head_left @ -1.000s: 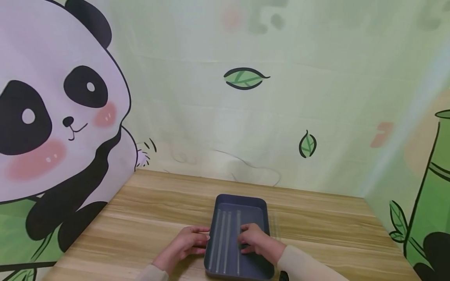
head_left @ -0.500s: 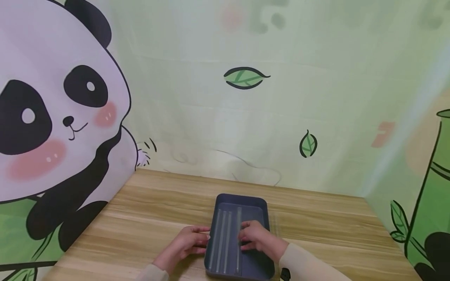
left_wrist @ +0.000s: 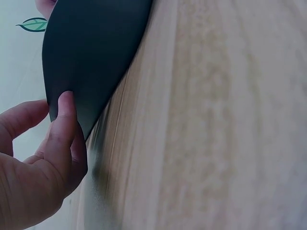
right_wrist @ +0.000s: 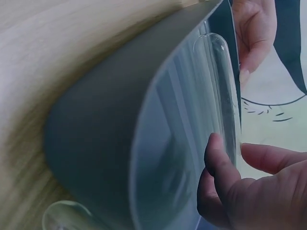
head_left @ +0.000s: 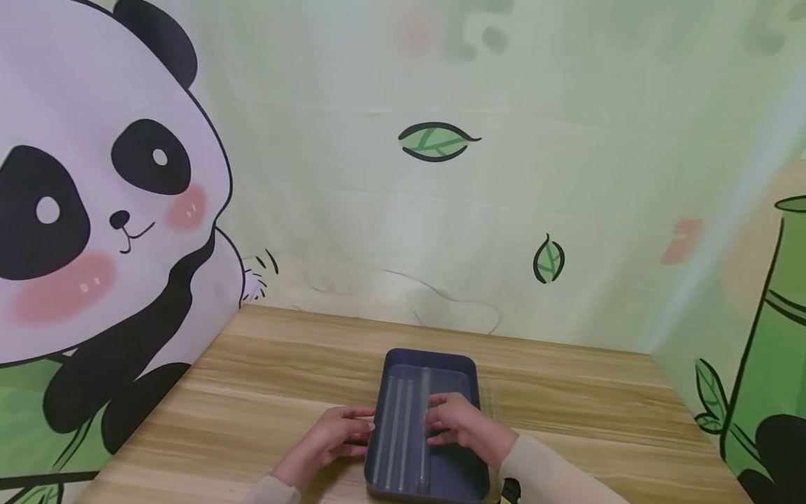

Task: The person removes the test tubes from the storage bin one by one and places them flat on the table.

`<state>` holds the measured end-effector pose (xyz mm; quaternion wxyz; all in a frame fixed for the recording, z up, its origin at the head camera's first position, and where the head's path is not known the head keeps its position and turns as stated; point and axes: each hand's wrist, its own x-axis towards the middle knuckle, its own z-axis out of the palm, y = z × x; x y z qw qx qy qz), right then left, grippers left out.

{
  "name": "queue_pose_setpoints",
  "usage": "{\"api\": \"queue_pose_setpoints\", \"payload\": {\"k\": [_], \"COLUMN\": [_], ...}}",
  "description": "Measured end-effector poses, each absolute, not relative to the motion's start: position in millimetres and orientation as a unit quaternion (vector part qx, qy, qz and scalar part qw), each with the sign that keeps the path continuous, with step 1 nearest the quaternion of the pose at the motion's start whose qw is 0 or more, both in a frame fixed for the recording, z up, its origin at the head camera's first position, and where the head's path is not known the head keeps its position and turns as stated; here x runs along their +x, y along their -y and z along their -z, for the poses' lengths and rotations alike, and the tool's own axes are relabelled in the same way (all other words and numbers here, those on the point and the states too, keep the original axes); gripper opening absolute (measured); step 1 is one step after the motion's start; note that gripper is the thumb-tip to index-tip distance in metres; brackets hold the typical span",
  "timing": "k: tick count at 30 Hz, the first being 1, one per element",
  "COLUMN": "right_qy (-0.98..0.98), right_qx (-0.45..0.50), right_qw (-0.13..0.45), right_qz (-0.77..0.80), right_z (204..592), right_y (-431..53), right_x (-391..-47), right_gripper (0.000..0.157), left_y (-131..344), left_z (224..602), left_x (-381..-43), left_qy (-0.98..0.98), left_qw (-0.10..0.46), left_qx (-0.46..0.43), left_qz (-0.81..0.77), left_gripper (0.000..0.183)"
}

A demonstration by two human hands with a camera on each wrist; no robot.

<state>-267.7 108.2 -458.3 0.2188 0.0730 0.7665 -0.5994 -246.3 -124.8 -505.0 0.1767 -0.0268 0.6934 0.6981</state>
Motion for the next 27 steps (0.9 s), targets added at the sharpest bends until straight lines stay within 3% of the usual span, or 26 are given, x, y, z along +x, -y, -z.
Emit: {"api": "queue_pose_setpoints", "payload": {"k": [27], "right_qy": [-0.738], "right_qx": [0.036], "right_qw": [0.234], "right_qz": [0.632], "right_z": [437], "right_y": [-117], "right_x": [-260], "right_gripper": [0.058], "left_y": [126], "left_z": [505], "left_x": [-247], "left_qy": [-0.694], "left_qw": [0.183], "left_qx": [-0.029], "left_qz": [-0.696], "left_gripper": [0.053]}}
